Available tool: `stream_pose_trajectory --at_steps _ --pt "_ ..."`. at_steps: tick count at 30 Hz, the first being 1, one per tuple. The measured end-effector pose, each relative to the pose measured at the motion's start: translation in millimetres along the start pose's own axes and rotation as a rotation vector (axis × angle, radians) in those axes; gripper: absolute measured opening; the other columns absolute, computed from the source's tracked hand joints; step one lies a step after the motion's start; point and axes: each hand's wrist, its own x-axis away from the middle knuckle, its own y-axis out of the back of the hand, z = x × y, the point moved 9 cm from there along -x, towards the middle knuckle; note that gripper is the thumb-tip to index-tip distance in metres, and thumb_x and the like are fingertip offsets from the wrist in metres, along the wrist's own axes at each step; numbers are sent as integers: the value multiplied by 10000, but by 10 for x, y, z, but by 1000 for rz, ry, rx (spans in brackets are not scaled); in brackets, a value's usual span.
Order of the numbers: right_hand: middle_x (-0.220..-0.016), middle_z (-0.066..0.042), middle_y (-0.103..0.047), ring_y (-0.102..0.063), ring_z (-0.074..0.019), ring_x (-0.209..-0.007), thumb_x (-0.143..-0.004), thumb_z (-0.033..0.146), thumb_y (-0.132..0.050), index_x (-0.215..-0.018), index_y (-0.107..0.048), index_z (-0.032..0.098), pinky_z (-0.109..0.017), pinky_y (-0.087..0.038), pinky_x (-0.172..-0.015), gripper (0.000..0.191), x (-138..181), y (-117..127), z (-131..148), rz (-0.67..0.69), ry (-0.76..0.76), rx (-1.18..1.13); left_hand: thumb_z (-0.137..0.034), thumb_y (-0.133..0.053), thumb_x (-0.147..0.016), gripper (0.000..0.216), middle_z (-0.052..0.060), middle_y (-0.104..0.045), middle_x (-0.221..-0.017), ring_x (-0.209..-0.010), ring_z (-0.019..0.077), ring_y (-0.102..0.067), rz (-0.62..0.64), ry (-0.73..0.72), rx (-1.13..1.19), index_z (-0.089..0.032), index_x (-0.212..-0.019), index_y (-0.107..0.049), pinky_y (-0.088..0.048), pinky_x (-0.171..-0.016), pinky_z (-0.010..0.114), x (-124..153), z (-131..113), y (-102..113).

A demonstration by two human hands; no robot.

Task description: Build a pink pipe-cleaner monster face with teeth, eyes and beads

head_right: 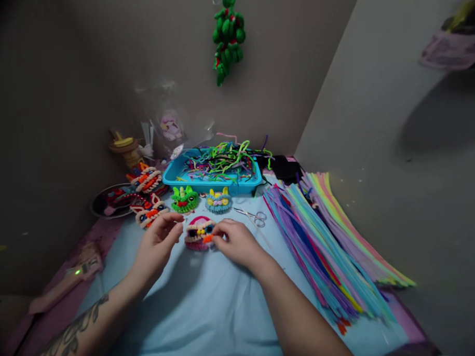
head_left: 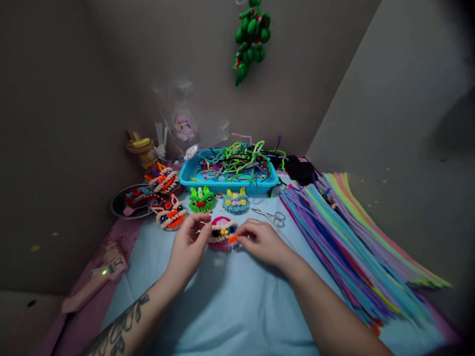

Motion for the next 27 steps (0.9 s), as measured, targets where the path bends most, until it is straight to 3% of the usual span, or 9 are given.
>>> stream_pose_trajectory --at_steps 2,5,10,14,21,27 --pt "-731 -2 -616 -547 -122 -661 -726 92 -577 -753 -665 182 -220 -386 -599 129 30 -110 -45 50 -29 64 -190 -523 -756 207 31 -583 -908 -814 158 -576 -22 -18 -116 -187 -963 -527 -477 -668 268 74 35 32" --pt "-757 -12 -629 -562 -135 -683 -742 108 -564 -777 -664 186 -232 -393 -616 131 75 -200 -106 3 -104 118 -116 -516 -697 328 69 -555 -1063 -1042 232 -523 -48 -164 -345 -202 -1012 -487 -458 -833 390 226 39 7" --pt "-817 -31 -665 -597 -157 -751 -782 130 -546 -811 -658 194 -249 -427 -668 132 119 -285 -108 -54 -123 136 -169 -566 -766 476 140 -450 -1267 -1215 295 -407 -21 -373 -572 -208 -1205 -385 -342 -1000 530 376 96 -189" --pt "-878 -33 -677 -613 -168 -818 -812 157 -550 -854 -653 211 -260 -427 -726 124 134 -275 -69 -71 -107 216 -189 -571 -791 543 163 -422 -1311 -1256 316 -377 -10 -400 -620 -193 -1275 -325 -343 -1006 556 354 181 -245" --pt "-760 -19 -648 -601 -163 -709 -823 236 -572 -714 -606 213 -252 -375 -615 117 132 -264 -86 -84 -190 388 -186 -553 -806 552 178 -461 -1279 -1249 306 -395 -9 -375 -638 -143 -1303 -317 -381 -995 521 317 297 -239" --pt "-774 -5 -638 -587 -150 -715 -795 224 -594 -728 -611 214 -242 -385 -640 70 117 -265 -156 -34 -169 291 -203 -552 -809 533 170 -474 -1255 -1222 319 -416 -62 -398 -664 -147 -1294 -338 -374 -990 538 321 271 -197"
